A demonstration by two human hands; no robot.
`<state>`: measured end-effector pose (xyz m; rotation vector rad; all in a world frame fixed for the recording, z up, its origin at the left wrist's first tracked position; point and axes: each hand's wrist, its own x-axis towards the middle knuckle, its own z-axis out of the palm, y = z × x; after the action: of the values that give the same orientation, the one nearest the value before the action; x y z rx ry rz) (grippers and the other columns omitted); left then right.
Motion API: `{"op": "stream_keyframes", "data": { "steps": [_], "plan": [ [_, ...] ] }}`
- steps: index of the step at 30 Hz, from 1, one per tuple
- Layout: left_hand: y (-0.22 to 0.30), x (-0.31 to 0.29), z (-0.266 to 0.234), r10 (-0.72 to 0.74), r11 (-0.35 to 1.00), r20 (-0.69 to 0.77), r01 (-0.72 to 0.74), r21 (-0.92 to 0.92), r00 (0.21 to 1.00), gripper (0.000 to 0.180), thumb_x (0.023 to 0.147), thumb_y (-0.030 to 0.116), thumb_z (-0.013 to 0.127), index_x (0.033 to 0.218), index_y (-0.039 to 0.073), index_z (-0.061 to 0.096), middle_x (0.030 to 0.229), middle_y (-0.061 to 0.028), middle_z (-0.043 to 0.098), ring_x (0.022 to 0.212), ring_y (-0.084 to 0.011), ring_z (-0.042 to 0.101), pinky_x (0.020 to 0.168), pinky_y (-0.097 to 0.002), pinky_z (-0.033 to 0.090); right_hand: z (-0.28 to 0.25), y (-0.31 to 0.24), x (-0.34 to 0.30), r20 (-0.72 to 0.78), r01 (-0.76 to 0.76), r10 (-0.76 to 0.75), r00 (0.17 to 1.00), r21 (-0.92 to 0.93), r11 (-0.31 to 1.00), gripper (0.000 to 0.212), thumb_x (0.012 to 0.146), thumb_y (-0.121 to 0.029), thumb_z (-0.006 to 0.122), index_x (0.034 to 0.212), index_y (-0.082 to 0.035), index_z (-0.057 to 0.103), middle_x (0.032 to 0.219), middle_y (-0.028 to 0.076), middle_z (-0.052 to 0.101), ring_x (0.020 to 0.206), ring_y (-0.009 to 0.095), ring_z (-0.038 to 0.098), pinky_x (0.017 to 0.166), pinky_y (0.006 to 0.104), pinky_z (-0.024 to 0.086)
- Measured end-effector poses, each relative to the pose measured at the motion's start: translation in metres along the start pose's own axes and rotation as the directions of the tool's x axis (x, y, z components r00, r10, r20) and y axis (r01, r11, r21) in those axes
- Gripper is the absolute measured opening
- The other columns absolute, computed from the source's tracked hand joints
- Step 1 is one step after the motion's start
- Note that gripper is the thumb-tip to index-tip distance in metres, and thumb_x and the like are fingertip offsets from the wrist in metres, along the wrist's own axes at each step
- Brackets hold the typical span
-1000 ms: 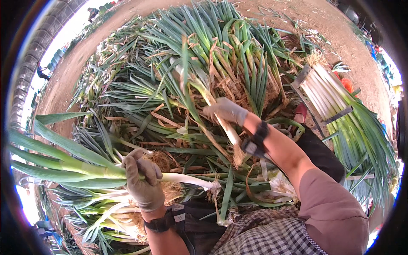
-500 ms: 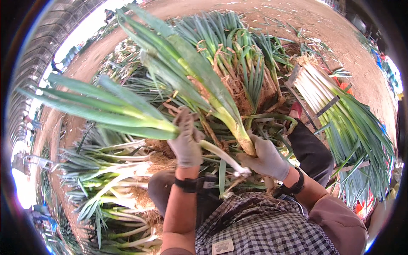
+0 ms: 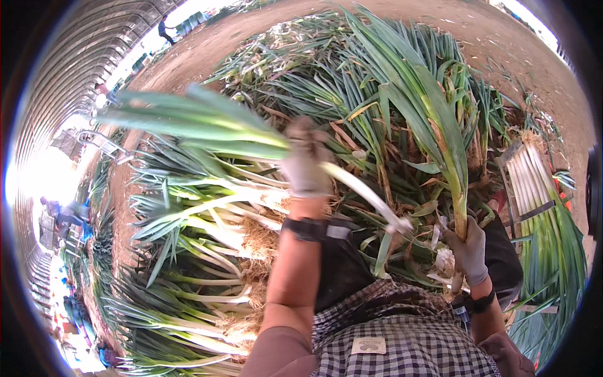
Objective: Trimming roots and stripping the outer skin from harvested leeks.
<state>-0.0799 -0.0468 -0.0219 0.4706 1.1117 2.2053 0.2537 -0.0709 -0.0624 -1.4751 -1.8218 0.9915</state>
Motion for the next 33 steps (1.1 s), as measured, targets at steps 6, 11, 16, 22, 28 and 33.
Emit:
{"op": "stream_keyframes", "data": {
  "steps": [6,11,16,22,28,33],
  "plan": [
    [0.132,0.150,-0.212,0.240,0.954,-0.301,-0.168,0.246,0.923,0.039,0.080,0.039,0.076,0.101,0.009,0.062,0.091,-0.0069,0.061,0.077,-0.0196,0.055,0.069,-0.0363,0.050,-0.001,0.003,-0.003,-0.020,0.080,-0.078,0.997,0.084,0.993,0.028,0.078,-0.013,0.071,0.097,0.003,0.059,0.067,0.004,0.056,0.060,0.010,0.051,0.055,0.0280,0.043],
    [0.153,0.111,-0.207,0.334,0.717,-0.195,-0.114,0.687,0.922,0.038,0.087,0.037,0.069,0.110,0.007,0.064,0.091,-0.0064,0.064,0.075,-0.0142,0.057,0.067,-0.0285,0.048,0.001,-0.015,0.003,0.132,-0.026,-0.005,0.991,0.236,0.971,0.031,0.079,-0.006,0.072,0.104,0.002,0.057,0.078,-0.001,0.059,0.068,0.005,0.053,0.061,0.0221,0.045],
    [0.034,-0.043,-0.029,-0.233,0.753,0.577,-0.230,0.616,0.783,0.052,0.097,0.048,0.049,0.123,0.004,0.060,0.104,-0.0076,0.067,0.077,-0.0113,0.060,0.065,-0.0259,0.047,0.021,-0.021,0.005,0.285,0.009,-0.156,0.946,0.458,0.889,0.041,0.081,-0.014,0.076,0.112,0.002,0.056,0.087,0.002,0.061,0.076,0.006,0.055,0.068,0.0230,0.047],
    [-0.041,-0.090,0.024,-0.185,0.954,0.518,0.026,0.299,0.835,0.026,0.092,0.015,0.064,0.110,-0.002,0.057,0.102,-0.0040,0.060,0.091,-0.0092,0.058,0.079,-0.0212,0.048,0.044,-0.026,0.010,0.272,0.147,-0.328,0.905,0.523,0.840,0.046,0.088,-0.031,0.071,0.116,0.003,0.055,0.085,0.003,0.063,0.078,0.008,0.056,0.069,0.0255,0.047],
    [-0.048,-0.111,0.034,-0.033,0.911,0.490,-0.175,0.372,0.871,0.021,0.095,0.009,0.056,0.110,-0.006,0.059,0.100,-0.0061,0.062,0.087,-0.0148,0.059,0.081,-0.0277,0.048,0.041,-0.047,0.029,0.114,0.075,-0.156,0.981,0.518,0.852,0.047,0.095,-0.042,0.058,0.101,0.004,0.065,0.079,0.000,0.060,0.076,0.005,0.048,0.068,0.0210,0.043],
    [-0.059,-0.120,0.016,0.206,0.334,0.782,-0.794,0.508,0.588,0.029,0.086,-0.008,0.049,0.111,-0.003,0.063,0.104,-0.0162,0.063,0.089,-0.0297,0.062,0.081,-0.0375,0.051,0.044,-0.021,0.021,-0.090,0.134,-0.103,0.991,0.495,0.858,0.042,0.095,-0.037,0.061,0.099,0.004,0.066,0.072,0.001,0.061,0.067,0.005,0.052,0.058,0.0223,0.045]
  ]
}}
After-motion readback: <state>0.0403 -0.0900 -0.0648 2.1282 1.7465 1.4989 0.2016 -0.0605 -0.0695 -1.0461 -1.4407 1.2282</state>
